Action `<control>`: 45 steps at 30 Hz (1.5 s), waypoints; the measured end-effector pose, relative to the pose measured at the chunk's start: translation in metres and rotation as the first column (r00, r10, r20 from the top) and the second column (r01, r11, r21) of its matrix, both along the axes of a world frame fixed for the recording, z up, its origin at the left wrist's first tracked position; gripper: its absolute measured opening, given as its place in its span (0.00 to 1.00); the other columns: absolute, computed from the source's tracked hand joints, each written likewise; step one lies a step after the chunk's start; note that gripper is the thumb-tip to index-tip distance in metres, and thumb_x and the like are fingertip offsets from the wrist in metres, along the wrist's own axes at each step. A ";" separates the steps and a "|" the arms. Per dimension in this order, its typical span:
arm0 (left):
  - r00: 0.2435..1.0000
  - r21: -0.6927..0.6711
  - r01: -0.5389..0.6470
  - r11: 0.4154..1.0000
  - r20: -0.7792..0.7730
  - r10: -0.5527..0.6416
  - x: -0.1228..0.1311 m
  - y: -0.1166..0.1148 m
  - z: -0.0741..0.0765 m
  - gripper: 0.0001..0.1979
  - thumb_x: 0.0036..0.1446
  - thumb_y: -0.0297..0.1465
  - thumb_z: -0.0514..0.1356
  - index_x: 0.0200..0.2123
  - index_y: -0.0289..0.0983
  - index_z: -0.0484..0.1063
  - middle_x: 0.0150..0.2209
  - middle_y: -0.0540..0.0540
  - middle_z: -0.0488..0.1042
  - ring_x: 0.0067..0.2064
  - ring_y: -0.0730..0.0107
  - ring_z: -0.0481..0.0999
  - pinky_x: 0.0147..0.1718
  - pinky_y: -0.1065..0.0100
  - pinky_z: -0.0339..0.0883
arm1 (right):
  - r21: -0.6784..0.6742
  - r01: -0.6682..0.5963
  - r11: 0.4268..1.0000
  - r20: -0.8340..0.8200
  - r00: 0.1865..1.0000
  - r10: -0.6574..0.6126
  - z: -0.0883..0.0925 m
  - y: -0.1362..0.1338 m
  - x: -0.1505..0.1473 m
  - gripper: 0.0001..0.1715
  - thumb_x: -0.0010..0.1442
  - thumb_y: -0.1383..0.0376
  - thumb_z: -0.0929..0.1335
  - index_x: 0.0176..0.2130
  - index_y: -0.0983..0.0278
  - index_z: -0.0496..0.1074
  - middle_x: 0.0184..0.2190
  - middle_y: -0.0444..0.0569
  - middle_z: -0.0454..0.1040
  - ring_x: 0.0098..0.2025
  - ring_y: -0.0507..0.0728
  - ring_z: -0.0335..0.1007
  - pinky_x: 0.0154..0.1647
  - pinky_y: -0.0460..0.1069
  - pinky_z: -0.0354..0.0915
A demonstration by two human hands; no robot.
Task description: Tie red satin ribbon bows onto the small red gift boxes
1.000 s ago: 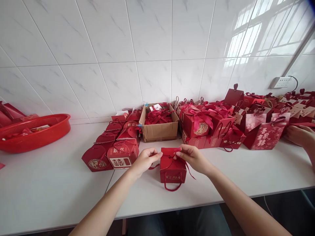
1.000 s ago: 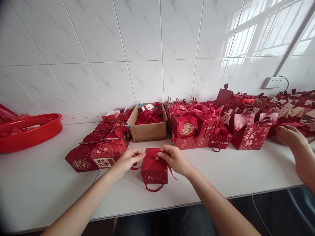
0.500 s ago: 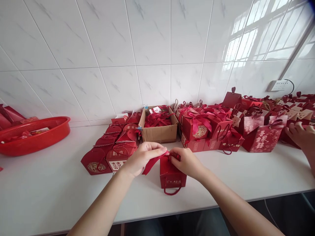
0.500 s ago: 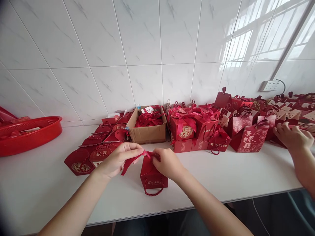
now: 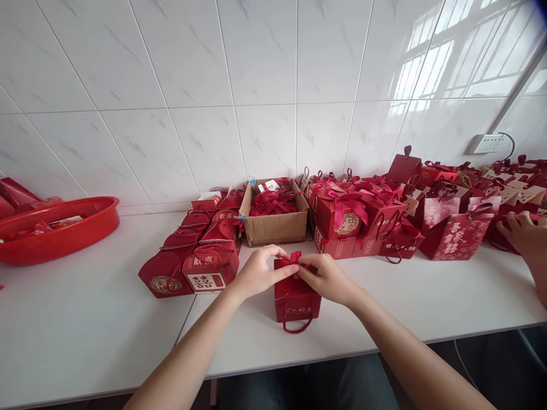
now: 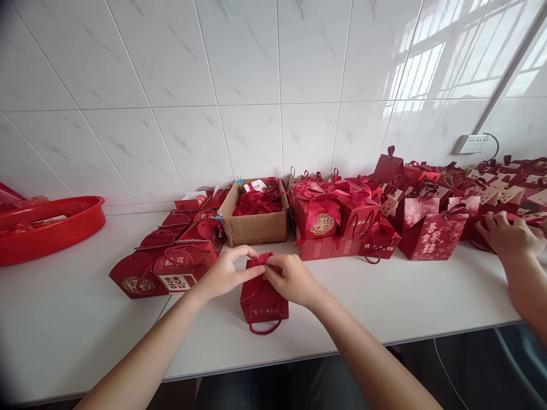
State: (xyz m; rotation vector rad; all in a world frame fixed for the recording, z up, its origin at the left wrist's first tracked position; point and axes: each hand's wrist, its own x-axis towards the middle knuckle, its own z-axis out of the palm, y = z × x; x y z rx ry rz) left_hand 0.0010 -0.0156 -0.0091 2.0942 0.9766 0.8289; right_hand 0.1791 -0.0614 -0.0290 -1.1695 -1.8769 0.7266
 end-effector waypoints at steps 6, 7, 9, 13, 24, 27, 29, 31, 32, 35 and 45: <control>0.992 0.010 -0.018 1.000 0.129 0.016 -0.004 -0.002 -0.020 0.10 0.55 0.38 0.60 0.29 0.37 0.70 0.37 0.47 0.76 0.43 0.65 0.74 0.46 0.65 0.65 | -0.037 0.077 0.996 -0.155 0.985 -0.082 -0.004 0.000 -0.003 0.06 0.61 0.62 0.63 0.36 0.63 0.65 0.29 0.46 0.76 0.31 0.54 0.71 0.30 0.46 0.62; 0.991 -0.011 0.015 1.000 0.134 -0.013 -0.004 -0.002 -0.020 0.09 0.55 0.37 0.60 0.31 0.37 0.70 0.38 0.46 0.76 0.44 0.65 0.74 0.46 0.65 0.65 | -0.030 0.085 0.996 -0.159 0.983 -0.089 -0.005 0.000 -0.003 0.05 0.60 0.63 0.63 0.37 0.62 0.64 0.28 0.46 0.75 0.30 0.54 0.70 0.29 0.46 0.61; 0.988 -0.064 0.074 0.995 0.141 -0.064 -0.002 -0.002 -0.018 0.10 0.53 0.36 0.62 0.37 0.37 0.69 0.41 0.46 0.75 0.45 0.66 0.73 0.46 0.65 0.66 | 0.008 0.081 0.997 -0.114 0.990 -0.080 -0.006 0.000 -0.002 0.04 0.60 0.63 0.63 0.36 0.62 0.63 0.26 0.44 0.74 0.27 0.52 0.67 0.27 0.46 0.58; 0.984 -0.148 0.085 0.985 0.166 -0.060 0.001 0.001 -0.018 0.14 0.49 0.35 0.66 0.38 0.36 0.72 0.41 0.44 0.76 0.44 0.64 0.75 0.46 0.64 0.67 | 0.022 0.057 0.998 -0.096 0.994 -0.054 -0.006 0.000 0.000 0.06 0.60 0.63 0.63 0.38 0.60 0.58 0.27 0.43 0.75 0.27 0.52 0.65 0.28 0.47 0.58; 0.941 -0.140 0.081 0.987 0.337 -0.029 0.002 0.004 -0.036 0.08 0.46 0.33 0.68 0.30 0.36 0.76 0.42 0.44 0.78 0.47 0.63 0.75 0.50 0.64 0.66 | -0.036 0.191 0.981 -0.184 0.964 -0.194 -0.011 -0.003 -0.005 0.08 0.59 0.61 0.66 0.38 0.61 0.73 0.30 0.46 0.78 0.28 0.54 0.70 0.28 0.46 0.63; 0.950 -0.119 0.069 0.990 0.311 -0.029 0.001 0.002 -0.034 0.06 0.48 0.31 0.66 0.30 0.36 0.76 0.43 0.43 0.78 0.47 0.63 0.75 0.50 0.64 0.66 | -0.006 0.195 0.981 -0.137 0.971 -0.194 -0.009 -0.005 -0.003 0.10 0.59 0.62 0.66 0.38 0.61 0.77 0.35 0.48 0.79 0.35 0.56 0.73 0.33 0.48 0.66; 0.957 -0.088 0.042 0.995 0.290 -0.015 0.000 0.001 -0.034 0.04 0.49 0.30 0.65 0.30 0.35 0.76 0.43 0.43 0.78 0.47 0.63 0.76 0.50 0.64 0.67 | 0.028 0.185 0.982 -0.100 0.978 -0.181 -0.008 -0.005 -0.002 0.11 0.58 0.61 0.67 0.39 0.61 0.78 0.37 0.49 0.78 0.35 0.56 0.73 0.34 0.48 0.67; 0.962 -0.043 0.016 0.999 0.273 -0.004 0.000 0.000 -0.034 0.03 0.51 0.29 0.64 0.30 0.36 0.77 0.42 0.43 0.79 0.45 0.63 0.76 0.48 0.65 0.68 | 0.073 0.190 0.979 -0.049 0.981 -0.187 -0.008 -0.005 -0.001 0.12 0.57 0.61 0.69 0.40 0.61 0.78 0.37 0.49 0.76 0.34 0.55 0.72 0.33 0.48 0.67; 0.965 -0.016 0.004 1.000 0.263 0.001 0.000 0.000 -0.034 0.03 0.51 0.29 0.63 0.30 0.36 0.77 0.40 0.44 0.79 0.44 0.64 0.77 0.47 0.65 0.68 | 0.095 0.204 0.974 -0.023 0.979 -0.202 -0.008 -0.005 0.000 0.12 0.56 0.61 0.69 0.40 0.61 0.79 0.36 0.49 0.75 0.33 0.55 0.71 0.33 0.48 0.67; 0.978 0.097 -0.044 0.994 0.206 0.023 0.001 0.003 -0.034 0.04 0.53 0.28 0.61 0.31 0.37 0.77 0.36 0.45 0.80 0.41 0.64 0.77 0.44 0.64 0.70 | 0.137 0.240 0.961 0.031 0.969 -0.247 -0.010 -0.001 -0.001 0.09 0.57 0.65 0.69 0.37 0.61 0.80 0.33 0.49 0.73 0.31 0.54 0.69 0.33 0.49 0.66; 0.999 0.375 -0.043 0.926 0.013 0.041 0.001 0.023 -0.020 0.07 0.54 0.22 0.58 0.32 0.39 0.73 0.34 0.51 0.79 0.35 0.70 0.76 0.37 0.70 0.68 | -0.047 0.130 0.990 0.012 0.992 -0.129 -0.005 0.041 0.003 0.09 0.58 0.64 0.66 0.32 0.64 0.76 0.46 0.54 0.68 0.50 0.63 0.64 0.54 0.60 0.58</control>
